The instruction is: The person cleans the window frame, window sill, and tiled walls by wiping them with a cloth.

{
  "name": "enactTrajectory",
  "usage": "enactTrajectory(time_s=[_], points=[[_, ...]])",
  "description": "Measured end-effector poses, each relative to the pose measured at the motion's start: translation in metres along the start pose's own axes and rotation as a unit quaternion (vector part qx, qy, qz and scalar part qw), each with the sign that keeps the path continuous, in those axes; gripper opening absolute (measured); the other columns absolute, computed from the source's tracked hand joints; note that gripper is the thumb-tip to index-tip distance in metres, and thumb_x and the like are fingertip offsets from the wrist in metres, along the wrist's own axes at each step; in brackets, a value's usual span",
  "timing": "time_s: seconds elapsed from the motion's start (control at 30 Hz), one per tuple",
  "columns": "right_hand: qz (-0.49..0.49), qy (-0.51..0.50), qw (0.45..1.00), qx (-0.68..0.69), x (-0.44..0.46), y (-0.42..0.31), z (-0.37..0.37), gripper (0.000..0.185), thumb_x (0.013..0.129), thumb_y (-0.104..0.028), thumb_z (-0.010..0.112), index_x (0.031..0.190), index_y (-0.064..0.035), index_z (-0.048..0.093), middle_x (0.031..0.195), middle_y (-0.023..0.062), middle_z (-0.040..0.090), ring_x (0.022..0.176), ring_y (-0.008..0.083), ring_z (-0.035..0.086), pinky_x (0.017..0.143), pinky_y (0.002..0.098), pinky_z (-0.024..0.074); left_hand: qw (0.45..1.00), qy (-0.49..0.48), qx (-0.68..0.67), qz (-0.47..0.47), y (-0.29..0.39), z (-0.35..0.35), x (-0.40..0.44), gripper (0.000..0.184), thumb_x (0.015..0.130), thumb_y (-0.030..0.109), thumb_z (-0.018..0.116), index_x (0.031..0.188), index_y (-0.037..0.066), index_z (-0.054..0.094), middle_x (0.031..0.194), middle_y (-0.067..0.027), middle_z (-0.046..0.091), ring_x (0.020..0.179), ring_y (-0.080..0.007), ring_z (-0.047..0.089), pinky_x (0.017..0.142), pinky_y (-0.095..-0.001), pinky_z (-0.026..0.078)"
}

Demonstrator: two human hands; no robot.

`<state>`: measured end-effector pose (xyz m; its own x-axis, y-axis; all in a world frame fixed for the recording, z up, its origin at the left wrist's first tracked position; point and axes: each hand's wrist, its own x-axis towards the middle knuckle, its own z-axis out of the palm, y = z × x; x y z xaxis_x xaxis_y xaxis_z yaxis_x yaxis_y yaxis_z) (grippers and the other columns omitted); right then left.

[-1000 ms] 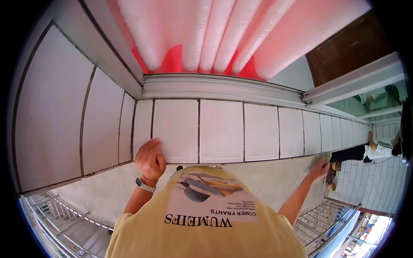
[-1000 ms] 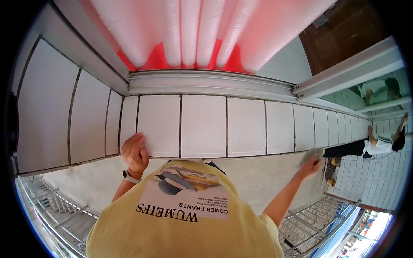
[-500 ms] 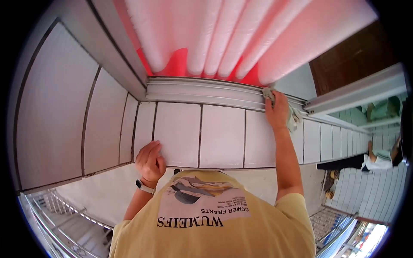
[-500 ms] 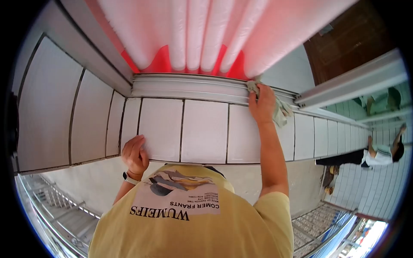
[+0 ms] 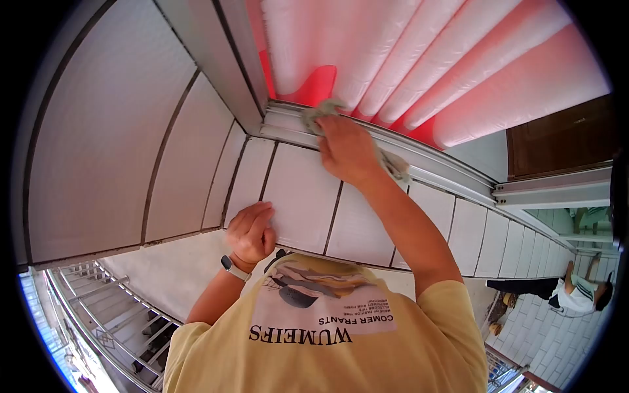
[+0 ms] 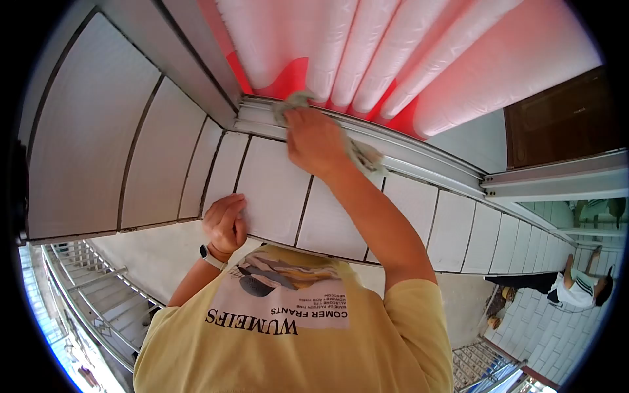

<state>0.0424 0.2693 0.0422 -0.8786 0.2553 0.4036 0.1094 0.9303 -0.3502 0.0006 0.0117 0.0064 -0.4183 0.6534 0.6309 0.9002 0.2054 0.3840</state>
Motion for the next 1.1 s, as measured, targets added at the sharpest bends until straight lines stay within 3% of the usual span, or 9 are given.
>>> enactTrajectory(time_s=[0.2, 0.27, 0.37, 0.5, 0.7, 0.77, 0.83, 1.0, 1.1], points=[[-0.085, 0.012, 0.996, 0.029, 0.047, -0.041, 0.047, 0.029, 0.077, -0.009, 0.057, 0.103, 0.0018, 0.054, 0.103, 0.0184, 0.059, 0.099, 0.0339, 0.055, 0.086, 0.0438, 0.0437, 1.0, 0.008, 0.0, 0.004, 0.001, -0.001, 0.0, 0.022, 0.065, 0.002, 0.053, 0.084, -0.001, 0.063, 0.089, -0.0132, 0.066, 0.081, -0.0293, 0.065, 0.073, -0.0354, 0.054], [-0.031, -0.064, 0.997, 0.007, 0.058, -0.057, 0.043, 0.026, 0.074, -0.007, 0.057, 0.097, 0.0032, 0.053, 0.098, 0.0191, 0.06, 0.096, 0.0342, 0.055, 0.083, 0.0425, 0.0441, 1.0, 0.012, -0.004, 0.009, 0.001, 0.0, 0.0, 0.021, 0.066, 0.002, 0.053, 0.084, -0.001, 0.063, 0.089, -0.0133, 0.066, 0.081, -0.0295, 0.065, 0.073, -0.0354, 0.053], [-0.026, -0.056, 0.998, -0.029, 0.063, -0.053, 0.053, 0.024, 0.069, -0.008, 0.059, 0.091, 0.0001, 0.055, 0.089, 0.0153, 0.061, 0.093, 0.0307, 0.056, 0.079, 0.0396, 0.0438, 1.0, 0.008, -0.01, 0.006, 0.001, -0.002, -0.001, 0.021, 0.067, 0.003, 0.053, 0.085, 0.0, 0.063, 0.09, -0.0133, 0.066, 0.082, -0.0298, 0.065, 0.073, -0.0352, 0.053], [-0.025, -0.044, 0.998, -0.033, 0.064, -0.052, 0.051, 0.024, 0.072, -0.011, 0.057, 0.093, 0.0003, 0.057, 0.091, 0.0163, 0.063, 0.094, 0.0312, 0.056, 0.079, 0.0405, 0.0443, 1.0, 0.013, -0.004, 0.008, 0.002, -0.001, -0.002, 0.021, 0.068, 0.003, 0.053, 0.087, 0.0, 0.063, 0.091, -0.0128, 0.066, 0.082, -0.0299, 0.065, 0.073, -0.035, 0.053], [-0.006, -0.133, 0.987, -0.085, 0.073, -0.062, 0.039, 0.031, 0.077, -0.015, 0.054, 0.102, 0.0042, 0.057, 0.098, 0.0196, 0.063, 0.094, 0.0314, 0.058, 0.08, 0.0419, 0.0461, 1.0, 0.018, -0.009, 0.009, 0.0, -0.001, -0.004, 0.021, 0.067, 0.001, 0.054, 0.087, 0.001, 0.063, 0.092, -0.0125, 0.066, 0.083, -0.029, 0.065, 0.073, -0.0344, 0.053], [0.056, -0.139, 0.986, -0.07, 0.063, -0.058, 0.025, 0.03, 0.08, -0.015, 0.051, 0.101, 0.005, 0.058, 0.095, 0.0194, 0.064, 0.092, 0.0318, 0.059, 0.077, 0.0431, 0.0475, 1.0, 0.023, -0.006, 0.001, 0.0, -0.002, -0.005, 0.021, 0.067, 0.001, 0.054, 0.087, 0.001, 0.063, 0.092, -0.0124, 0.066, 0.083, -0.0286, 0.065, 0.073, -0.0343, 0.053], [0.028, -0.098, 0.984, -0.145, 0.05, -0.046, 0.019, 0.03, 0.079, -0.014, 0.051, 0.1, 0.0046, 0.059, 0.091, 0.0194, 0.064, 0.09, 0.0321, 0.061, 0.076, 0.0437, 0.0485, 1.0, 0.027, -0.014, 0.003, 0.001, -0.004, -0.003, 0.021, 0.066, 0.001, 0.055, 0.086, 0.001, 0.063, 0.091, -0.0121, 0.067, 0.083, -0.0279, 0.065, 0.073, -0.0342, 0.053], [-0.039, -0.062, 0.994, -0.082, 0.016, -0.004, -0.005, 0.028, 0.076, -0.018, 0.057, 0.096, 0.0024, 0.058, 0.085, 0.0193, 0.063, 0.083, 0.0351, 0.059, 0.074, 0.0441, 0.0469, 0.999, 0.042, -0.027, -0.012, -0.001, -0.003, -0.004, 0.023, 0.064, -0.002, 0.053, 0.084, -0.001, 0.063, 0.09, -0.0139, 0.067, 0.08, -0.0297, 0.065, 0.071, -0.0349, 0.053], [-0.018, -0.026, 0.998, -0.057, 0.002, 0.0, -0.009, 0.028, 0.077, -0.021, 0.061, 0.093, 0.002, 0.056, 0.081, 0.0183, 0.062, 0.08, 0.0359, 0.057, 0.074, 0.0442, 0.0454, 0.999, 0.044, -0.022, -0.003, -0.003, -0.002, -0.006, 0.021, 0.064, 0.0, 0.055, 0.083, 0.0, 0.063, 0.089, -0.0129, 0.067, 0.08, -0.0284, 0.066, 0.071, -0.0342, 0.054]])
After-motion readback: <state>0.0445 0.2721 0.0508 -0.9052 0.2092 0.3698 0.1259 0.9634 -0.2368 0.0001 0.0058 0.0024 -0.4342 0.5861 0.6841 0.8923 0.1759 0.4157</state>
